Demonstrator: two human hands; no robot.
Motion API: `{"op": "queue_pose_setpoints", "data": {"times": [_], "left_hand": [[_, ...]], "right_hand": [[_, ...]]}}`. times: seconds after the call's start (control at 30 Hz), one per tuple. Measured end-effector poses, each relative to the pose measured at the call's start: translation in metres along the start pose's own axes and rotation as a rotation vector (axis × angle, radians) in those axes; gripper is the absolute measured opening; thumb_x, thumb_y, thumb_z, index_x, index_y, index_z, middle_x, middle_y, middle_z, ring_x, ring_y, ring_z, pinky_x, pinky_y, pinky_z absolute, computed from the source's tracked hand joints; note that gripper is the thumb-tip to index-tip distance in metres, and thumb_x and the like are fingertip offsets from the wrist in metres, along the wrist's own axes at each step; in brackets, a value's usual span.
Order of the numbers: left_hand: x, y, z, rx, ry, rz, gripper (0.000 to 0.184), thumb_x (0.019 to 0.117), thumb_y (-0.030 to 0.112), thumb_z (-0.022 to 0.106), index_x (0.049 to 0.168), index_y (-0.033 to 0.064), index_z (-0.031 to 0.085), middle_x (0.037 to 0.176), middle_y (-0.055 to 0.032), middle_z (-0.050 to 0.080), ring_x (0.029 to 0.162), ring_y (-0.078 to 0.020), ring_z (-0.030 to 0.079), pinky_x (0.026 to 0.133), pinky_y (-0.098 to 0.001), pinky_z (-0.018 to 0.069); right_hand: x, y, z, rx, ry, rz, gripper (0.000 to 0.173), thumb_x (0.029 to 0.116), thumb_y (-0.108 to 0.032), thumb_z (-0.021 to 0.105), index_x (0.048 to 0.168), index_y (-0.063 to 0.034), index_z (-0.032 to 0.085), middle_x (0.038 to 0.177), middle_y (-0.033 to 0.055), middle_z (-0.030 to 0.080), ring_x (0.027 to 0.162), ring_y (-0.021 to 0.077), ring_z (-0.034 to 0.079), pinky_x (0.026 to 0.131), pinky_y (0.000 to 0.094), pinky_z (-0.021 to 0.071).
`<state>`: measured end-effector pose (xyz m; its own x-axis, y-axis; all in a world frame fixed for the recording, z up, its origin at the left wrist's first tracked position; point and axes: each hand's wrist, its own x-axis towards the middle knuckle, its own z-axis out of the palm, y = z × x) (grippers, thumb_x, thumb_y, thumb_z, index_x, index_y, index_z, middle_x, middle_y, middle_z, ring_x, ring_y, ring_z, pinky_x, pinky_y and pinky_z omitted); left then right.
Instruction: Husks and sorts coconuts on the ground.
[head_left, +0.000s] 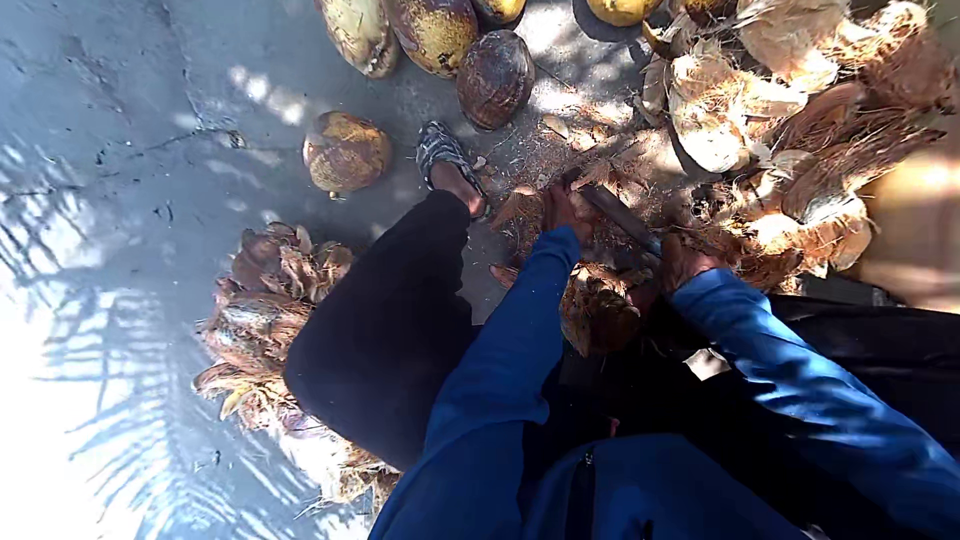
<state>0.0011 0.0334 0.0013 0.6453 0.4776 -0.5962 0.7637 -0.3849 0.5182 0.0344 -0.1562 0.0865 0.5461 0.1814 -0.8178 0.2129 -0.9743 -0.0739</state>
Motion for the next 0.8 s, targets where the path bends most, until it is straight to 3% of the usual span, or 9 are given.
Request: {"op": "queue_pose_setpoints", "data": {"times": [0.1, 0.2, 0.27, 0.37, 0.47, 0.53, 0.7, 0.8], "left_hand": [[-0.003, 0.002, -0.002, 0.063, 0.001, -0.02, 0.113, 0.0677, 0.018, 0.093, 0.159, 0.0063, 0.026, 0.157, -0.0267, 0.038, 0.137, -0.0405, 0.05, 0.106, -0.0547, 0.05], [-0.005, 0.007, 0.005, 0.124, 0.0, -0.032, 0.119, 0.0654, 0.022, 0.095, 0.16, 0.0086, 0.024, 0.159, -0.0249, 0.035, 0.135, -0.0394, 0.053, 0.103, -0.0532, 0.053], [-0.006, 0.005, 0.002, 0.112, -0.008, -0.055, 0.117, 0.0663, 0.016, 0.094, 0.16, 0.0097, 0.024, 0.162, -0.0233, 0.032, 0.138, -0.0385, 0.05, 0.104, -0.0528, 0.0519], [-0.002, 0.004, -0.007, 0.043, -0.026, -0.048, 0.111, 0.0692, 0.01, 0.091, 0.159, 0.0087, 0.026, 0.16, -0.0248, 0.033, 0.141, -0.0385, 0.047, 0.109, -0.0518, 0.0486], [0.0, 0.003, -0.006, 0.023, -0.061, -0.075, 0.113, 0.0685, 0.009, 0.092, 0.159, 0.0082, 0.025, 0.161, -0.0274, 0.031, 0.144, -0.0399, 0.043, 0.112, -0.0524, 0.0456], [0.0, 0.003, -0.003, 0.06, -0.015, -0.051, 0.114, 0.0641, 0.012, 0.094, 0.157, 0.0072, 0.028, 0.159, -0.0252, 0.034, 0.14, -0.0387, 0.047, 0.108, -0.0529, 0.0493], [-0.019, 0.019, 0.012, 0.243, 0.024, -0.04, 0.113, 0.0638, 0.017, 0.092, 0.158, 0.0078, 0.031, 0.163, -0.0245, 0.028, 0.129, -0.0418, 0.057, 0.096, -0.0559, 0.0556], [-0.021, 0.022, 0.015, 0.25, 0.0, -0.049, 0.113, 0.0683, 0.016, 0.09, 0.161, 0.0066, 0.026, 0.166, -0.0234, 0.023, 0.135, -0.0432, 0.052, 0.102, -0.0573, 0.0512]], "right_hand": [[0.038, -0.033, -0.018, -0.009, 0.012, -0.025, 0.058, 0.1101, -0.045, 0.041, 0.149, -0.0021, 0.041, 0.127, 0.0347, 0.063, 0.12, 0.0525, 0.062, 0.1, 0.067, 0.0465], [0.083, -0.062, -0.037, 0.089, 0.035, -0.018, 0.065, 0.1092, -0.047, 0.041, 0.157, -0.0025, 0.035, 0.142, 0.0343, 0.054, 0.133, 0.0512, 0.054, 0.109, 0.0666, 0.0407], [0.097, -0.066, -0.045, 0.057, 0.006, -0.037, 0.068, 0.1095, -0.048, 0.039, 0.156, 0.0004, 0.033, 0.144, 0.034, 0.053, 0.134, 0.0502, 0.053, 0.109, 0.0659, 0.0405], [0.093, -0.031, -0.028, 0.134, 0.023, -0.058, 0.065, 0.1102, -0.046, 0.04, 0.152, 0.0026, 0.037, 0.136, 0.0354, 0.058, 0.128, 0.0511, 0.058, 0.107, 0.0658, 0.0436], [0.061, 0.01, 0.007, 0.147, 0.116, -0.066, 0.062, 0.1098, -0.046, 0.041, 0.147, 0.0034, 0.044, 0.119, 0.0354, 0.066, 0.111, 0.053, 0.067, 0.096, 0.0676, 0.0498], [0.04, 0.011, 0.015, 0.171, 0.171, -0.111, 0.057, 0.1094, -0.04, 0.047, 0.141, 0.0064, 0.049, 0.11, 0.0362, 0.069, 0.104, 0.0547, 0.069, 0.091, 0.0687, 0.0512], [0.005, 0.005, -0.003, 0.005, 0.038, -0.104, 0.054, 0.1092, -0.044, 0.044, 0.14, 0.0003, 0.049, 0.105, 0.0285, 0.071, 0.101, 0.0473, 0.071, 0.086, 0.0651, 0.0537], [-0.006, 0.017, -0.012, -0.034, -0.013, -0.069, 0.055, 0.1091, -0.045, 0.044, 0.144, -0.0024, 0.047, 0.107, 0.0282, 0.071, 0.103, 0.0474, 0.07, 0.089, 0.0652, 0.0528]]}}
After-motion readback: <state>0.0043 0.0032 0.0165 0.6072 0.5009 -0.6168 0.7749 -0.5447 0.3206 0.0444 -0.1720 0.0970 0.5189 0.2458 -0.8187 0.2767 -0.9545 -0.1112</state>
